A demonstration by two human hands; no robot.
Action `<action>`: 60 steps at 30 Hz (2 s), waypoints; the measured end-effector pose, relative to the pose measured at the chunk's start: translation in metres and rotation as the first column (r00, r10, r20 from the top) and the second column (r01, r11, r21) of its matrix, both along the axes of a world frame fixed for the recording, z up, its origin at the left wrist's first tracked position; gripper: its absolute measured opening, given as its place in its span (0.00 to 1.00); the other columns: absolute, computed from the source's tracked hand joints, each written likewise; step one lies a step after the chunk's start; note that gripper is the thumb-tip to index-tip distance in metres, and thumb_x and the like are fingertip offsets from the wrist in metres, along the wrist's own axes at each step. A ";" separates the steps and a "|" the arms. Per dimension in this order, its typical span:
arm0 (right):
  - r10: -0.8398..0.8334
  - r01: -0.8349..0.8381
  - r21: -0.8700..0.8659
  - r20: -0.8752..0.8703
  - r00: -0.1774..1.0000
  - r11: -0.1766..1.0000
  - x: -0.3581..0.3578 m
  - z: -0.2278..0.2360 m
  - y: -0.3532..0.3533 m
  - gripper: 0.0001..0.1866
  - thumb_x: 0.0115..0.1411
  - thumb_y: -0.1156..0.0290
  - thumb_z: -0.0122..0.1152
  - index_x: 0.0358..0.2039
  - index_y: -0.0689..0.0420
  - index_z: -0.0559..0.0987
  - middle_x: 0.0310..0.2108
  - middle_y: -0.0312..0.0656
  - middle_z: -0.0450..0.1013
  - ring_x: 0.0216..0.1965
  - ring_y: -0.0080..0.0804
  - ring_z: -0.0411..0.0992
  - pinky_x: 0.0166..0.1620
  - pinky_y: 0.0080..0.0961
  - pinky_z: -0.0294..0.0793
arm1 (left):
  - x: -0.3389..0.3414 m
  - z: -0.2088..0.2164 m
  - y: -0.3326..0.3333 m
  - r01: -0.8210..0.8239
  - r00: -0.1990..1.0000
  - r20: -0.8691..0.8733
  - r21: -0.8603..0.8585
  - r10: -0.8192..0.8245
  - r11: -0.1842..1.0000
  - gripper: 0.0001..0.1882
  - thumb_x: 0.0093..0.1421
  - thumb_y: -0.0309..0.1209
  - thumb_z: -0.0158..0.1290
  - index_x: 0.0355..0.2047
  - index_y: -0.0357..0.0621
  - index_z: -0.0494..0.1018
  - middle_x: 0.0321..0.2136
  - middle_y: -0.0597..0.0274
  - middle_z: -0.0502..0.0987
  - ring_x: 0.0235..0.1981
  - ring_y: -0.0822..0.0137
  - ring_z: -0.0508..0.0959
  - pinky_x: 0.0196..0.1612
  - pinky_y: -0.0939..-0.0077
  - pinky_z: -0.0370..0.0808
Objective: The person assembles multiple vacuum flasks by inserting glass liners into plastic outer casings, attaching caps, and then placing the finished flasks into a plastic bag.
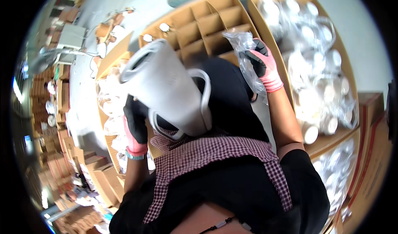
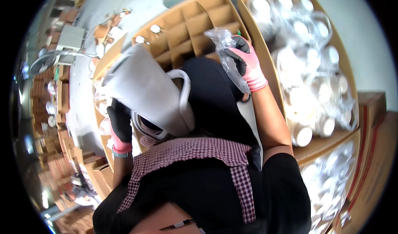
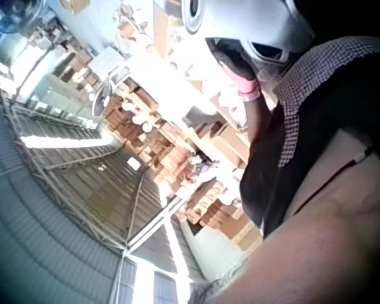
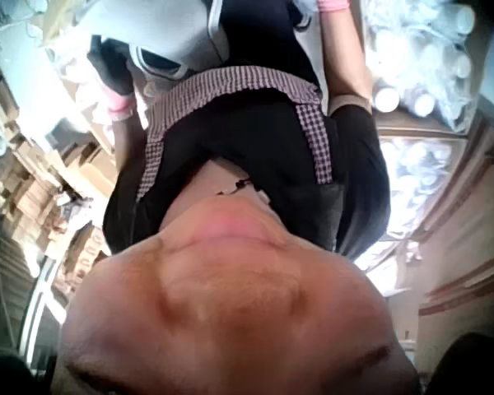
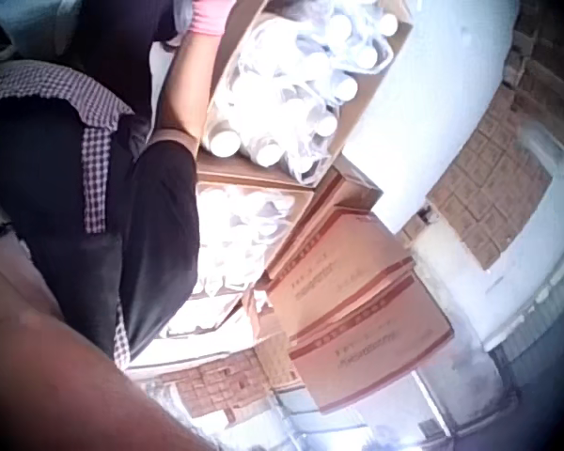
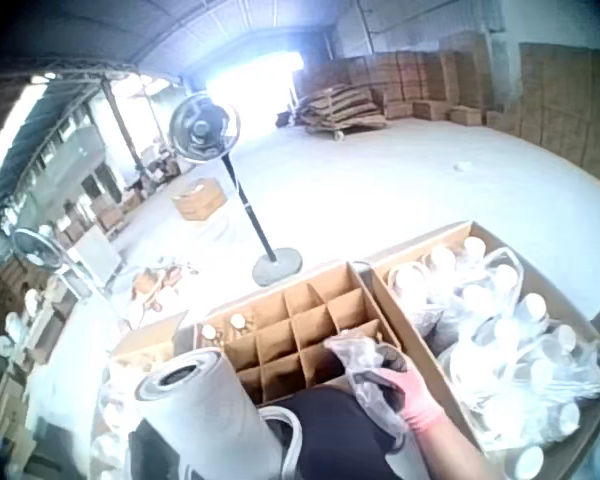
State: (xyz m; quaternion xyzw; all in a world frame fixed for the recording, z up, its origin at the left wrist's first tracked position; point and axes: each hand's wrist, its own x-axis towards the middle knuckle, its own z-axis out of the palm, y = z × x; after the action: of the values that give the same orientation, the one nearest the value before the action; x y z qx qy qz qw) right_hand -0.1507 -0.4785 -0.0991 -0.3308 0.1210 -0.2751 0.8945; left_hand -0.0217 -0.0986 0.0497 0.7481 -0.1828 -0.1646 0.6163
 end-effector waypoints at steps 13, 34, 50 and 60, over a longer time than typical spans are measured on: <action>0.339 -0.157 -0.953 -0.063 0.939 0.258 0.214 0.170 0.039 0.17 0.61 0.68 0.60 0.49 0.61 0.79 0.50 0.50 0.75 0.61 0.37 0.66 0.61 0.31 0.62 | 0.145 0.069 -0.104 -0.002 0.987 -0.140 -0.498 -0.078 0.867 0.26 0.59 0.30 0.59 0.57 0.38 0.69 0.46 0.57 0.76 0.46 0.67 0.76 0.43 0.71 0.75; 0.037 0.053 -0.552 0.151 0.988 0.832 0.097 0.110 0.049 0.17 0.61 0.68 0.60 0.48 0.62 0.73 0.41 0.42 0.74 0.46 0.29 0.71 0.52 0.25 0.69 | 0.072 -0.019 -0.057 -0.165 0.845 0.403 -0.427 0.351 0.889 0.15 0.49 0.22 0.56 0.39 0.37 0.72 0.35 0.57 0.76 0.39 0.64 0.77 0.42 0.71 0.75; -0.338 -0.160 -0.868 -0.345 0.875 0.471 0.025 0.010 0.132 0.25 0.71 0.63 0.44 0.62 0.67 0.65 0.60 0.56 0.66 0.59 0.49 0.66 0.60 0.37 0.64 | -0.020 -0.011 -0.009 0.045 0.517 0.853 0.063 -0.077 0.997 0.24 0.47 0.43 0.66 0.40 0.45 0.71 0.36 0.56 0.74 0.36 0.50 0.76 0.37 0.60 0.73; -0.101 -0.272 -0.747 -0.267 0.958 -0.607 -0.047 -0.032 0.109 0.31 0.46 0.57 0.65 0.50 0.60 0.76 0.57 0.47 0.67 0.60 0.63 0.60 0.60 0.67 0.56 | -0.058 -0.095 0.034 0.134 0.922 0.368 -0.008 -0.121 0.991 0.33 0.47 0.34 0.64 0.54 0.36 0.70 0.43 0.48 0.79 0.46 0.50 0.79 0.51 0.63 0.75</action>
State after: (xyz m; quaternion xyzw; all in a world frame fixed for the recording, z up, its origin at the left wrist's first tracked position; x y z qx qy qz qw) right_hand -0.1972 -0.3690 -0.1315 -0.9803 -0.1321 -0.1028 0.1053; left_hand -0.0799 -0.0649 -0.0454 0.7418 -0.3458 -0.0587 0.5716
